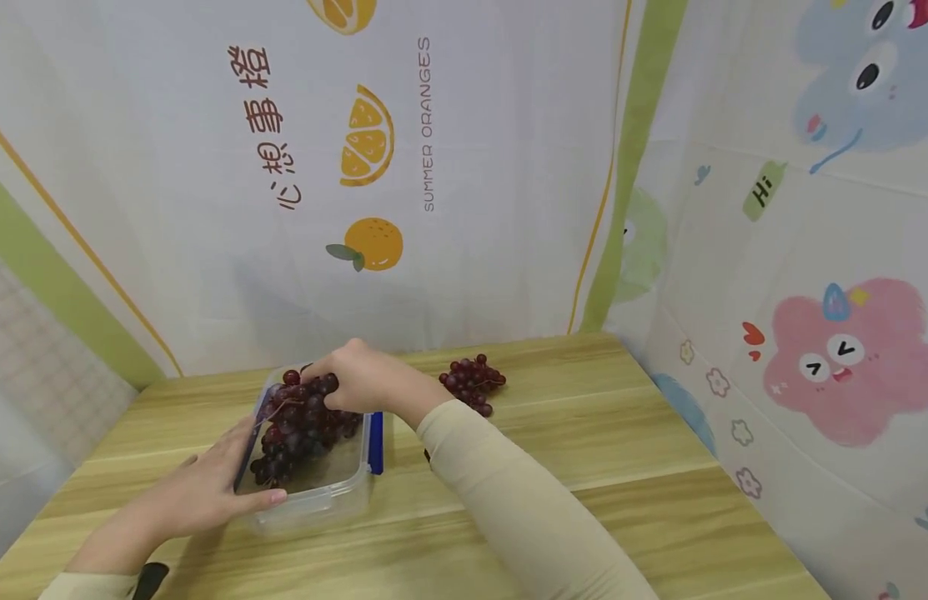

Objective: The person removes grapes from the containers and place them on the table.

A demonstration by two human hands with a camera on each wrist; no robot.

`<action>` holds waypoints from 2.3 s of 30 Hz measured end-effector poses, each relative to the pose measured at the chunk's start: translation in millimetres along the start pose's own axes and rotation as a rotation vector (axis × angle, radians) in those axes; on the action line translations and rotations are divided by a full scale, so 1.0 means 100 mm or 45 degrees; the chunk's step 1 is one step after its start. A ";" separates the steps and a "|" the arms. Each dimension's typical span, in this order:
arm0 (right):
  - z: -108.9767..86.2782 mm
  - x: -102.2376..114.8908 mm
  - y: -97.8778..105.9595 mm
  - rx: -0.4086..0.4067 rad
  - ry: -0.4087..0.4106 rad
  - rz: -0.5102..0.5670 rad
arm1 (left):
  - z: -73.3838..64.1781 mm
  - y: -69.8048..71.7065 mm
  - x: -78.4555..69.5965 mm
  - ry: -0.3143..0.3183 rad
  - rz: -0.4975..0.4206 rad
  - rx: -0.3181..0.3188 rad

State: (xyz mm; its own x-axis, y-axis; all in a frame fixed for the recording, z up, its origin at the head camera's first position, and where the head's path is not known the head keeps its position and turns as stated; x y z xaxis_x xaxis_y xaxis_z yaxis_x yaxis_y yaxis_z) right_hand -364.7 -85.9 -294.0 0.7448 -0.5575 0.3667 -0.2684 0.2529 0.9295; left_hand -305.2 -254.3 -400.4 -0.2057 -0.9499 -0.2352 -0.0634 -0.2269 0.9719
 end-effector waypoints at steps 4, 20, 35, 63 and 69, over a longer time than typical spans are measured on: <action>-0.12 -0.11 0.08 -0.112 -0.018 0.073 | 0.01 0.00 -0.01 -0.005 0.011 -0.011; -0.46 -0.56 0.41 -0.374 -0.121 0.148 | -0.01 -0.03 0.00 -0.004 -0.035 0.007; -0.92 -1.27 0.82 -0.549 -0.319 0.020 | 0.02 -0.04 0.02 -0.021 -0.037 0.000; -2.10 -3.03 0.96 -0.484 -0.892 -0.086 | 0.01 -0.06 0.03 0.011 -0.078 0.058; -2.26 -3.26 0.82 -0.459 -0.928 -0.066 | 0.01 -0.04 0.02 0.005 -0.084 0.042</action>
State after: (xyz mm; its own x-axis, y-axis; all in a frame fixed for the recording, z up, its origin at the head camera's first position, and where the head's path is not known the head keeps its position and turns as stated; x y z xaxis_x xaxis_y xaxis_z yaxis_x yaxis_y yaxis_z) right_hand -491.5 295.4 -346.6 0.1330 -0.9187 0.3718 0.0613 0.3821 0.9221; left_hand -305.8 -255.3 -404.9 -0.1964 -0.9339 -0.2987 -0.1090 -0.2819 0.9532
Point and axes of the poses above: each hand's wrist, its own z-axis towards the middle knuckle, its own y-axis out of the back of the hand, x = y × z, the point moved 10 cm from there along z, towards the middle knuckle
